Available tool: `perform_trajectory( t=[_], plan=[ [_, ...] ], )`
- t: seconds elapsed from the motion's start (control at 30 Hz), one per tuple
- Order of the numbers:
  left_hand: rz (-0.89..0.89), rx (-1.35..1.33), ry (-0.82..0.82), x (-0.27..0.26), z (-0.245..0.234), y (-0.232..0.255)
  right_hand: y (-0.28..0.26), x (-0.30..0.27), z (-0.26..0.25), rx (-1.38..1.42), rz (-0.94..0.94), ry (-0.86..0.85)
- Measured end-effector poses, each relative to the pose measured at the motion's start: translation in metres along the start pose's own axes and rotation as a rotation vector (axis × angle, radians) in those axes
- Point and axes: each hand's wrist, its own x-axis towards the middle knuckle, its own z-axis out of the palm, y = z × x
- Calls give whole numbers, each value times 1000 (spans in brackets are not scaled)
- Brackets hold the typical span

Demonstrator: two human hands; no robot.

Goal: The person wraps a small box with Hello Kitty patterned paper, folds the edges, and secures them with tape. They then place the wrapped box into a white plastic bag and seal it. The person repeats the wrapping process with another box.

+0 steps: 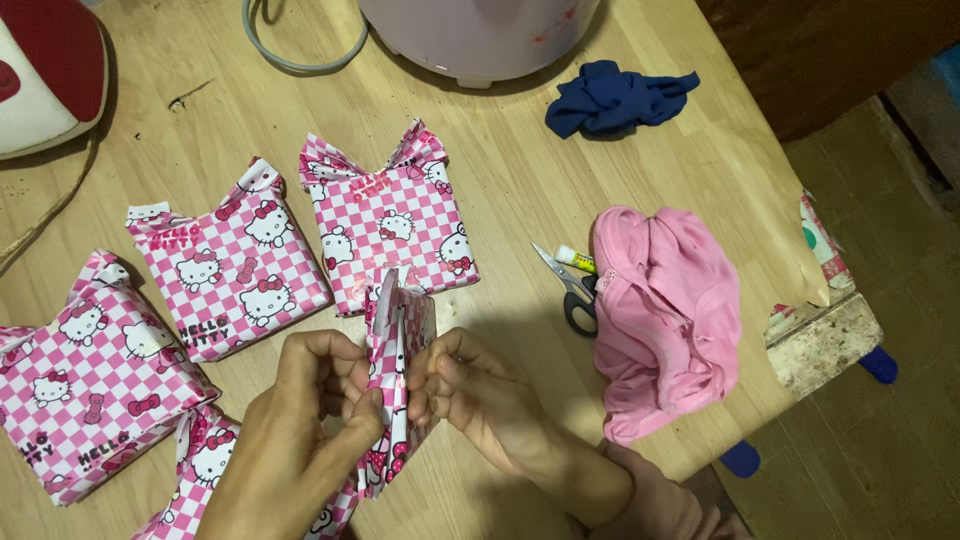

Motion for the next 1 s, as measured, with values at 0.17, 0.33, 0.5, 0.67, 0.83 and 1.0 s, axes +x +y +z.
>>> perform_trajectory(
  t=[0.17,0.33,0.5,0.67,0.83,1.0],
  plan=[
    [-74,35,62,1,-3,20,-4,3,-4,55,42,-23],
    [-29,-31,98,0,-3,28,-9,5,-5,28,41,-28],
    [40,-113,166,-4,-8,16,-26,14,-14,57,-83,97],
    [13,-331,200,-3,-12,-10,-47,12,-38,-211,-203,236],
    [38,-407,191,-2,-9,-42,-70,10,-66,-472,-274,389],
    [-30,-464,179,4,14,-73,-101,25,-80,-1049,-394,559]
  ],
)
